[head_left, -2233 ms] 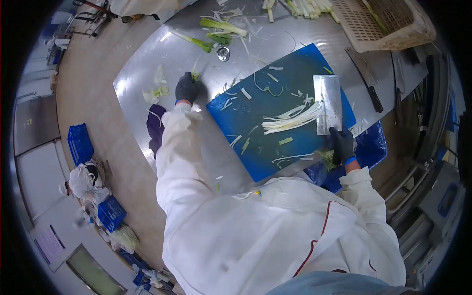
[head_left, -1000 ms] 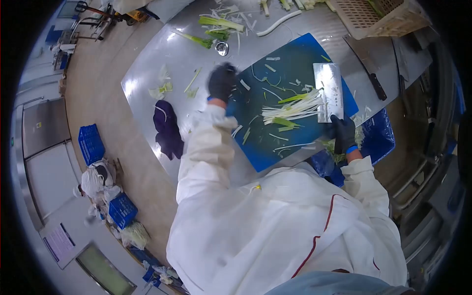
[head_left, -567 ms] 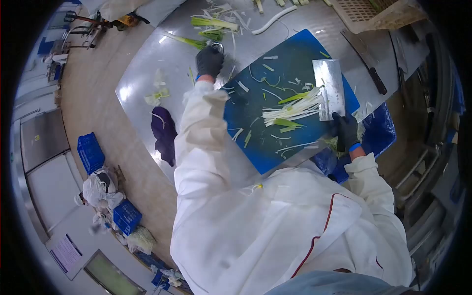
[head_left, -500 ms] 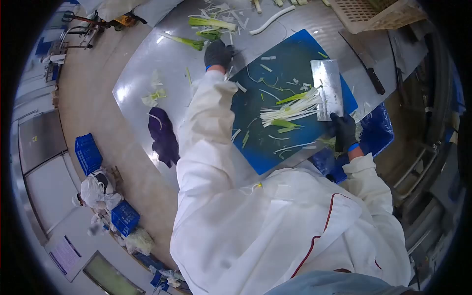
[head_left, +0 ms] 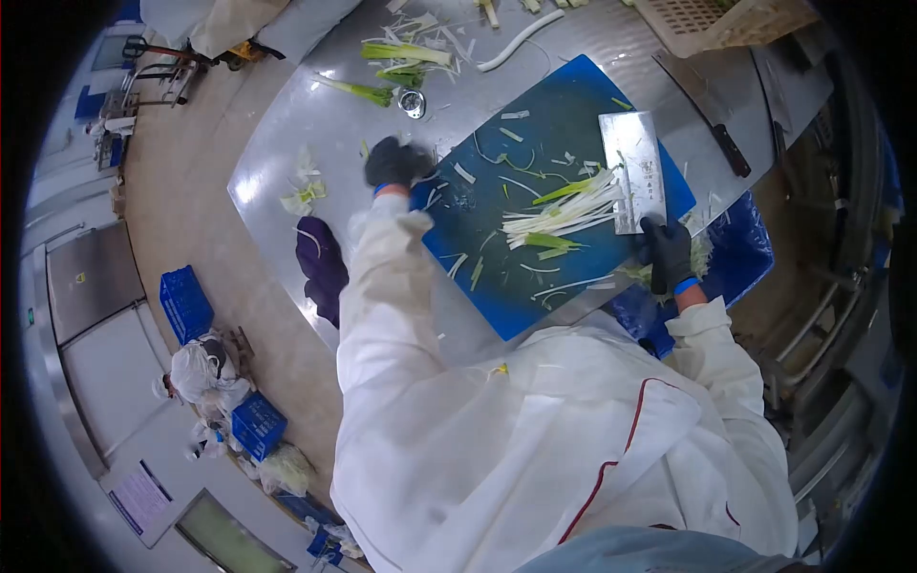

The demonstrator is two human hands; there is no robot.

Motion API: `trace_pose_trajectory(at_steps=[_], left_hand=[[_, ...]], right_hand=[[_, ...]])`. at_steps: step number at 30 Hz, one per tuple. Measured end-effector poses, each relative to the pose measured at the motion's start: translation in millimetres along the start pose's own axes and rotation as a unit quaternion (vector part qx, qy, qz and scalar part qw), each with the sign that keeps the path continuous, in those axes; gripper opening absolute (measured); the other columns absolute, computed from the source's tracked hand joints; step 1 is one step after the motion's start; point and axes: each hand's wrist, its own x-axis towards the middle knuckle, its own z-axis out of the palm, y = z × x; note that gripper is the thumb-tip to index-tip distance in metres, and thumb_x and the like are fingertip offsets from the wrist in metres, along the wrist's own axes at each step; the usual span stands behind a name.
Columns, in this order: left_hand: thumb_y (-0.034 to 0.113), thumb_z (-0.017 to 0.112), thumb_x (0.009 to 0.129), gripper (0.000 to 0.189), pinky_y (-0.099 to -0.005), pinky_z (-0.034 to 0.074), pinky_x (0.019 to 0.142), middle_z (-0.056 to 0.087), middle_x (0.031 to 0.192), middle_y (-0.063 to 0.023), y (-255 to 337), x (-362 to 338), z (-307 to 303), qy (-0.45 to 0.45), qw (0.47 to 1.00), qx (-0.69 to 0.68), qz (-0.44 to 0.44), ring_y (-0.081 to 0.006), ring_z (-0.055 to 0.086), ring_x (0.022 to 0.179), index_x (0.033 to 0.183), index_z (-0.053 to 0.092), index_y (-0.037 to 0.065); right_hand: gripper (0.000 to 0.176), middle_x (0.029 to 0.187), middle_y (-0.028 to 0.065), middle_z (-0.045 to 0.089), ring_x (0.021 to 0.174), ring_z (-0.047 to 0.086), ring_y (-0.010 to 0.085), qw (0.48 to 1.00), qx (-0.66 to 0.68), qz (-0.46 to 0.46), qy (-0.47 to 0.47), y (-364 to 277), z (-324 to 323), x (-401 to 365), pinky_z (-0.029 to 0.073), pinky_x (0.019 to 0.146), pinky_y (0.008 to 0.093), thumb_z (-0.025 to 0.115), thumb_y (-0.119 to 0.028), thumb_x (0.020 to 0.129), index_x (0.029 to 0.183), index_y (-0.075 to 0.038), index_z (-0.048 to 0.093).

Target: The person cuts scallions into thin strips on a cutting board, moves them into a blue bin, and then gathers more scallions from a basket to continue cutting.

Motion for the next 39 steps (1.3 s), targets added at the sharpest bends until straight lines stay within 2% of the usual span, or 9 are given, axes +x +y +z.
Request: trace_pose_trajectory(at_steps=[4,11,15,18,23,28,30,34,39], left_hand=[[0.034,0.065,0.08,0.031,-0.0509,0.053,0.084,0.071,0.1,-0.0216,-84,-4,2,-0.012,0.999,0.011,-0.05,-0.0392,0.068,0.097,0.093,0.072,0.007],[0.026,0.066,0.078,0.026,-0.0498,0.054,0.081,0.07,0.092,-0.0238,-80,14,25,0.114,0.988,-0.03,-0.1,-0.0415,0.068,0.089,0.088,0.07,0.003],[0.026,0.07,0.074,0.024,-0.0487,0.053,0.076,0.069,0.085,-0.0227,-73,19,23,0.069,0.994,-0.081,-0.031,-0.0424,0.067,0.085,0.087,0.069,0.005],[0.027,0.071,0.074,0.025,-0.0483,0.053,0.072,0.069,0.08,-0.0198,16,-46,-8,0.104,0.961,-0.227,0.117,-0.0412,0.067,0.08,0.086,0.067,0.006],[0.033,0.073,0.078,0.031,-0.0458,0.051,0.076,0.069,0.088,-0.0155,124,-123,-11,-0.035,0.931,-0.232,0.279,-0.0356,0.066,0.088,0.095,0.069,0.008],[0.052,0.065,0.084,0.057,-0.0508,0.034,0.107,0.063,0.12,-0.0178,161,-113,2,0.01,0.91,-0.165,0.38,-0.0354,0.053,0.121,0.118,0.065,0.006],[0.056,0.068,0.083,0.071,-0.0501,0.033,0.109,0.058,0.13,-0.0209,172,-122,28,0.135,0.893,-0.094,0.419,-0.0381,0.051,0.124,0.128,0.059,0.002],[0.065,0.066,0.077,0.094,-0.0559,0.027,0.111,0.046,0.144,-0.0232,177,-208,21,0.052,0.883,-0.1,0.456,-0.0406,0.04,0.135,0.144,0.043,0.002],[0.051,0.067,0.082,0.077,-0.0537,0.032,0.107,0.048,0.144,-0.0162,172,-233,56,0.085,0.906,-0.109,0.401,-0.0372,0.044,0.13,0.143,0.045,0.008]], right_hand=[[0.029,0.075,0.0079,0.071,0.059,0.063,0.0117,0.999,-0.021,-0.031,0.007,18,-3,7,0.046,0.05,0.0274,0.073,-0.017,0.088,0.111,0.0,0.067],[0.03,0.078,0.008,0.069,0.058,0.062,0.0139,0.999,0.04,0.02,-0.017,14,-1,7,0.047,0.051,0.0293,0.075,-0.019,0.087,0.107,0.001,0.068],[0.037,0.072,0.0064,0.067,0.054,0.06,0.0134,0.999,-0.01,-0.033,0.013,28,-3,13,0.047,0.05,0.0312,0.076,-0.022,0.087,0.113,0.001,0.065],[0.036,0.069,0.0041,0.067,0.053,0.06,0.0133,0.999,-0.015,-0.03,-0.004,6,-3,1,0.048,0.049,0.0312,0.074,-0.022,0.088,0.116,-0.001,0.065],[0.034,0.069,0.0073,0.067,0.051,0.06,0.0143,0.999,0.037,0.014,-0.023,-8,-2,-4,0.047,0.046,0.0302,0.071,-0.02,0.088,0.114,0.001,0.065],[0.026,0.072,0.0074,0.068,0.053,0.061,0.0145,0.997,0.049,0.033,-0.048,-27,-8,-12,0.047,0.046,0.03,0.071,-0.018,0.088,0.107,-0.001,0.067],[0.031,0.076,0.0139,0.069,0.058,0.065,0.0221,1.0,-0.019,0.002,-0.01,-22,-16,-6,0.051,0.054,0.0363,0.069,-0.029,0.089,0.105,-0.003,0.068],[0.039,0.086,0.0218,0.07,0.078,0.068,0.0393,0.974,-0.197,-0.087,0.068,-31,-42,-6,0.053,0.07,0.0488,0.065,-0.043,0.088,0.105,-0.007,0.066],[0.032,0.086,0.0195,0.069,0.081,0.067,0.0413,0.889,-0.375,-0.206,0.162,-45,-64,-3,0.052,0.071,0.0525,0.06,-0.041,0.091,0.105,-0.013,0.066]])
